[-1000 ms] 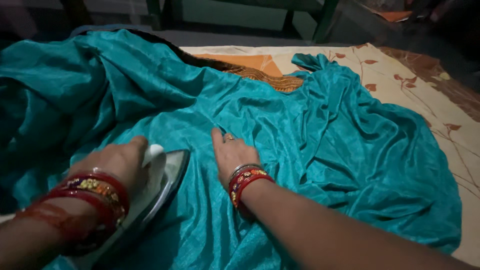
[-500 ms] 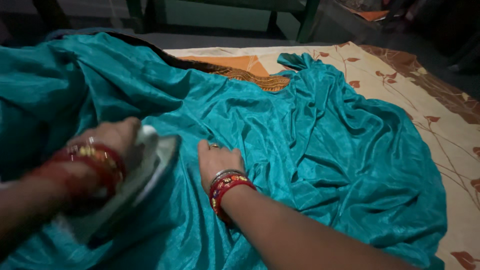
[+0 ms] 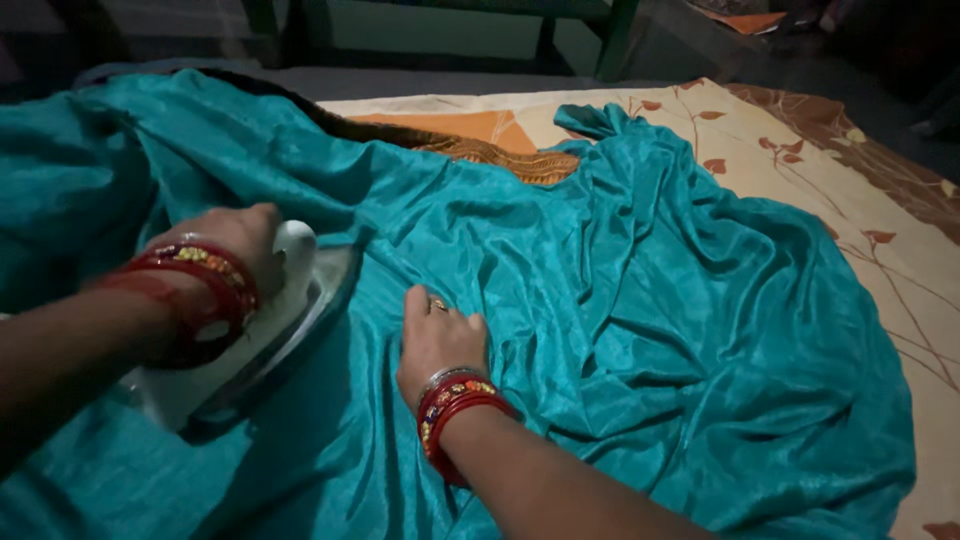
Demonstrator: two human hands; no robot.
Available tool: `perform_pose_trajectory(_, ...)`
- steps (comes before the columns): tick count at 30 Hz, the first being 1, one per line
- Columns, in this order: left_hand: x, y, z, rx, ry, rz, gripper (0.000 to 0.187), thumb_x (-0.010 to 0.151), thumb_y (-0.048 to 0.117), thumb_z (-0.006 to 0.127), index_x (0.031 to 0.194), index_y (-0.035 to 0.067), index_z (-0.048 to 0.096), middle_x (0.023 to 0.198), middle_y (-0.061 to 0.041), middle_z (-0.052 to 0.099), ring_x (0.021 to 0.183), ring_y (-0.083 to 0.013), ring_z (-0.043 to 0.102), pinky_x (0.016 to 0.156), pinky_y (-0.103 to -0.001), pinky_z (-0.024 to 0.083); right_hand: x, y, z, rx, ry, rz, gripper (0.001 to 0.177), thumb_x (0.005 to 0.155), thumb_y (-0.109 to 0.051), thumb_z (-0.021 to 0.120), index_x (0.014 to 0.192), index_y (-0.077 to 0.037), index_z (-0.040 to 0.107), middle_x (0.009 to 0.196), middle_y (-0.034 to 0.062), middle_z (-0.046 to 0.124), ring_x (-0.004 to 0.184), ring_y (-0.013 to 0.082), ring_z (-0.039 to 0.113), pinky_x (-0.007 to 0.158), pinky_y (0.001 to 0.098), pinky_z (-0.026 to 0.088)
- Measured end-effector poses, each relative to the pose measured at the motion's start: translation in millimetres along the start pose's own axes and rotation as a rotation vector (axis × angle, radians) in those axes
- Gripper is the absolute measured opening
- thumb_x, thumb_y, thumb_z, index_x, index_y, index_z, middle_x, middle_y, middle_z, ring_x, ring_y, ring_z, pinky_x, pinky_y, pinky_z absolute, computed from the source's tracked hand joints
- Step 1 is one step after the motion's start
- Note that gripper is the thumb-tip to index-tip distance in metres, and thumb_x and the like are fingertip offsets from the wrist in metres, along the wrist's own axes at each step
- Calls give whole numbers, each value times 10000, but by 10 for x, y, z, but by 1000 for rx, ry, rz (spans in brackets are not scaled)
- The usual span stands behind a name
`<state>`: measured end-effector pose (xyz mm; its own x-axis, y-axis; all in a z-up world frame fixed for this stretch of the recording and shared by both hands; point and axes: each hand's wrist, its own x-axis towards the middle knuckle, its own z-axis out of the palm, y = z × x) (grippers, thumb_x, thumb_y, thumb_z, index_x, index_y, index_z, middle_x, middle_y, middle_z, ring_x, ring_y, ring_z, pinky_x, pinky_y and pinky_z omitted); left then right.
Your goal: The person irons a teal garment laid out on a patterned surface. They use a white electric iron in the right hand and smooth the fabric with the left hand, moving the iron back and forth over different sections of the cloth.
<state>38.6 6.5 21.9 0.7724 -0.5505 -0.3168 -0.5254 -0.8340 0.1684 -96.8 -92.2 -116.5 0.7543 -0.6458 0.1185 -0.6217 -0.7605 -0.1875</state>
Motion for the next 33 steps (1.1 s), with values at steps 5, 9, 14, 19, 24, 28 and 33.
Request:
perform_pose_trajectory(5,136,-18,46,48,52,17,671,946,166,714,1548,193,417,1414,-193,585,1150,-342,686,915,-480,619,171,69,-27,74,-57,68,388,854,-37,610,1197,-69,433,1198,178,634,1074,363,667,909,491,514)
perform_pose_trajectory(9,-185,14,100,74,-144,28,662,934,240,718,1526,266,423,1364,-145,630,1082,-311,736,860,-432,649,265,143,30,145,0,71,312,888,-4,550,1170,-68,433,1213,204,630,1047,409,679,896,493,553)
perform_pose_trajectory(14,-541,54,271,285,-203,107,492,994,387,620,1460,321,476,1239,-77,741,1031,-231,758,852,-379,627,254,165,79,152,5,61,302,881,-5,545,1153,-66,428,1205,214,623,1032,440,667,883,503,556)
perform_pose_trajectory(19,-356,12,198,219,-177,41,519,957,366,690,1433,283,502,1263,-103,718,1034,-262,765,829,-388,652,243,147,27,142,-41,74,334,882,6,562,1177,-61,421,1228,217,612,1036,442,669,892,502,558)
perform_pose_trajectory(24,24,-75,-51,24,-68,-118,585,989,214,660,1523,212,420,1313,-205,654,1024,-355,768,820,-453,662,245,82,-88,101,-111,82,377,868,9,608,1198,-77,447,1270,188,597,1065,423,665,915,500,547)
perform_pose_trajectory(28,64,-236,-46,19,16,-35,564,969,196,689,1494,191,484,1398,-182,615,1149,-343,701,923,-487,621,213,-41,-246,96,-128,113,401,887,-54,623,1248,-78,451,1282,179,583,1120,397,645,940,504,538)
perform_pose_trajectory(33,-256,-375,36,82,-121,7,641,931,236,722,1508,235,444,1353,-136,633,1096,-297,713,882,-443,625,-17,-337,-348,31,-32,-4,329,887,-168,635,1182,-88,513,1267,132,569,1204,334,555,963,545,457)
